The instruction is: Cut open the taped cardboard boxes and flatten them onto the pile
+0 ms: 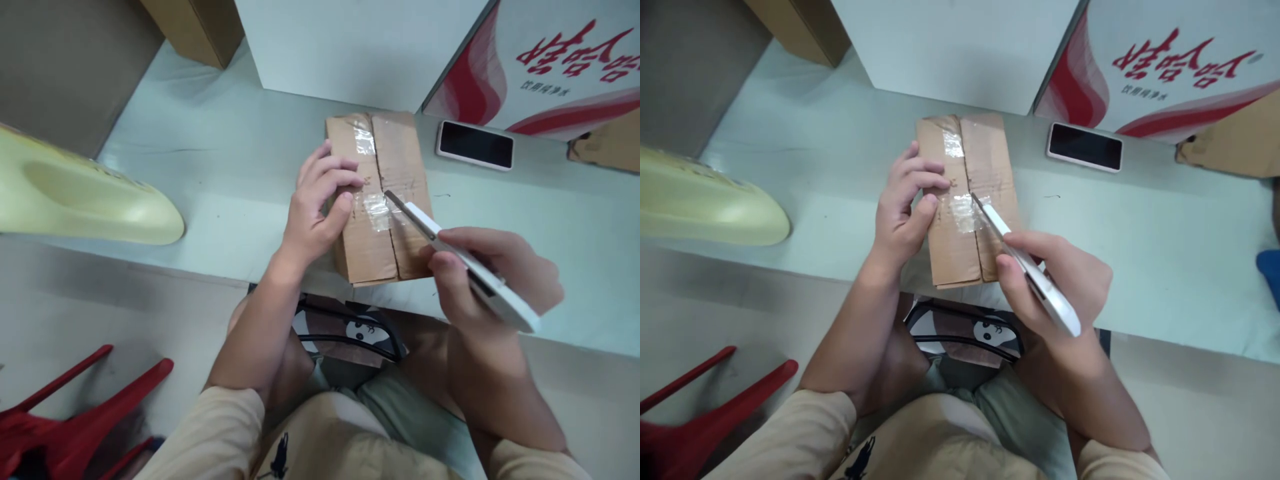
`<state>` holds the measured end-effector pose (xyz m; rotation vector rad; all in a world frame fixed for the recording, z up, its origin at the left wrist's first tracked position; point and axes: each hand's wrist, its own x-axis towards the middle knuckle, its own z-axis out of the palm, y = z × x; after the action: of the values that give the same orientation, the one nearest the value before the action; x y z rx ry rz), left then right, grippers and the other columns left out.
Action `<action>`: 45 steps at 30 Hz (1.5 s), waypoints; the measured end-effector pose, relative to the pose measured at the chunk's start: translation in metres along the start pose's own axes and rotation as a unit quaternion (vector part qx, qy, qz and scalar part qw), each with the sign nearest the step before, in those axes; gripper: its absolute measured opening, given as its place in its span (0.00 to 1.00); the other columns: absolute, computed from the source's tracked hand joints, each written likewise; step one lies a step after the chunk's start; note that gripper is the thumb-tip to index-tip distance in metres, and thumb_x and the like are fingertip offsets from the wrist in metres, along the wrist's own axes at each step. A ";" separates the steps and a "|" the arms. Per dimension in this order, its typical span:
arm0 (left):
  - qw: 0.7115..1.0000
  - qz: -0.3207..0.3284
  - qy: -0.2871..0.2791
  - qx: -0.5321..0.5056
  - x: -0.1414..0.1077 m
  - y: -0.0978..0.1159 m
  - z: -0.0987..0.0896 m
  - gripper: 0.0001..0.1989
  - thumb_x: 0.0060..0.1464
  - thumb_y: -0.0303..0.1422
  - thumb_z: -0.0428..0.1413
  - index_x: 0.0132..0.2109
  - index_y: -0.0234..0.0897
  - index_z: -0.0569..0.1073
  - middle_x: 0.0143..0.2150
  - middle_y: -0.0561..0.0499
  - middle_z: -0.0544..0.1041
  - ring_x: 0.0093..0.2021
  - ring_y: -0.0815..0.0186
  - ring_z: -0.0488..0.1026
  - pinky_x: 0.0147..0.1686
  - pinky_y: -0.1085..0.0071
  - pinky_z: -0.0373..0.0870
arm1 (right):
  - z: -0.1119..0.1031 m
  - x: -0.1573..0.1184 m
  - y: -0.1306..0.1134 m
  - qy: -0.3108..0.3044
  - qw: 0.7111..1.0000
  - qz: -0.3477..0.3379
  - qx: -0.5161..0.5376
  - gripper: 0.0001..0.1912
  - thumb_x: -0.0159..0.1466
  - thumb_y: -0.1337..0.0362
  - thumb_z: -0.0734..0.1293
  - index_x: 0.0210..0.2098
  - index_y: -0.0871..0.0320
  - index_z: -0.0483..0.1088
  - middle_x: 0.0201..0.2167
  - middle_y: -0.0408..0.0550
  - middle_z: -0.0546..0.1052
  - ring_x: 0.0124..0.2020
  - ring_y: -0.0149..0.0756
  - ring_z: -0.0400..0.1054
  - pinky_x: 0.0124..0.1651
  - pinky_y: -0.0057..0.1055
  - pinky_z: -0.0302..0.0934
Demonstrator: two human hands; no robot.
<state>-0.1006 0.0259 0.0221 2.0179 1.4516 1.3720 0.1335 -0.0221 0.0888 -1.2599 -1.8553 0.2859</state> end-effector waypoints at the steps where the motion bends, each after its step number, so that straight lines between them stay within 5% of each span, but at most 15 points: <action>1: 1.000 -0.004 -0.003 0.002 0.000 0.001 0.000 0.23 0.74 0.52 0.43 0.48 0.49 0.79 0.58 0.48 0.81 0.71 0.53 0.70 0.80 0.42 0.57 | 0.000 0.000 -0.002 -0.006 1.000 -0.018 -0.015 0.07 0.68 0.54 0.74 0.39 0.49 0.79 0.26 0.41 0.81 0.22 0.33 0.73 0.25 0.32 0.65; 6: 1.000 -0.005 0.003 -0.017 -0.001 0.002 -0.001 0.22 0.73 0.53 0.44 0.48 0.49 0.79 0.58 0.47 0.82 0.74 0.52 0.67 0.80 0.42 0.57 | 0.003 -0.001 -0.005 -0.004 0.996 -0.080 -0.034 0.05 0.66 0.60 0.75 0.38 0.50 0.76 0.24 0.39 0.80 0.20 0.29 0.68 0.24 0.30 0.62; 23: 1.000 -0.023 -0.001 -0.010 0.000 0.001 -0.001 0.23 0.72 0.55 0.46 0.46 0.49 0.79 0.57 0.48 0.82 0.73 0.50 0.68 0.80 0.41 0.56 | 0.008 -0.005 0.000 -0.012 1.000 0.000 0.019 0.06 0.66 0.58 0.75 0.38 0.49 0.76 0.20 0.35 0.76 0.17 0.31 0.69 0.21 0.30 0.61; 45: 1.000 0.008 0.009 0.002 0.001 0.001 -0.002 0.21 0.74 0.51 0.45 0.46 0.49 0.79 0.56 0.48 0.82 0.68 0.53 0.73 0.80 0.44 0.57 | -0.005 -0.007 -0.024 -0.037 0.998 0.056 0.012 0.04 0.64 0.62 0.75 0.37 0.52 0.76 0.21 0.37 0.77 0.17 0.28 0.66 0.22 0.30 0.60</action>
<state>-0.1012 0.0260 0.0242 2.0282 1.4507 1.3985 0.1222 -0.0405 0.1028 -1.3556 -1.8409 0.4204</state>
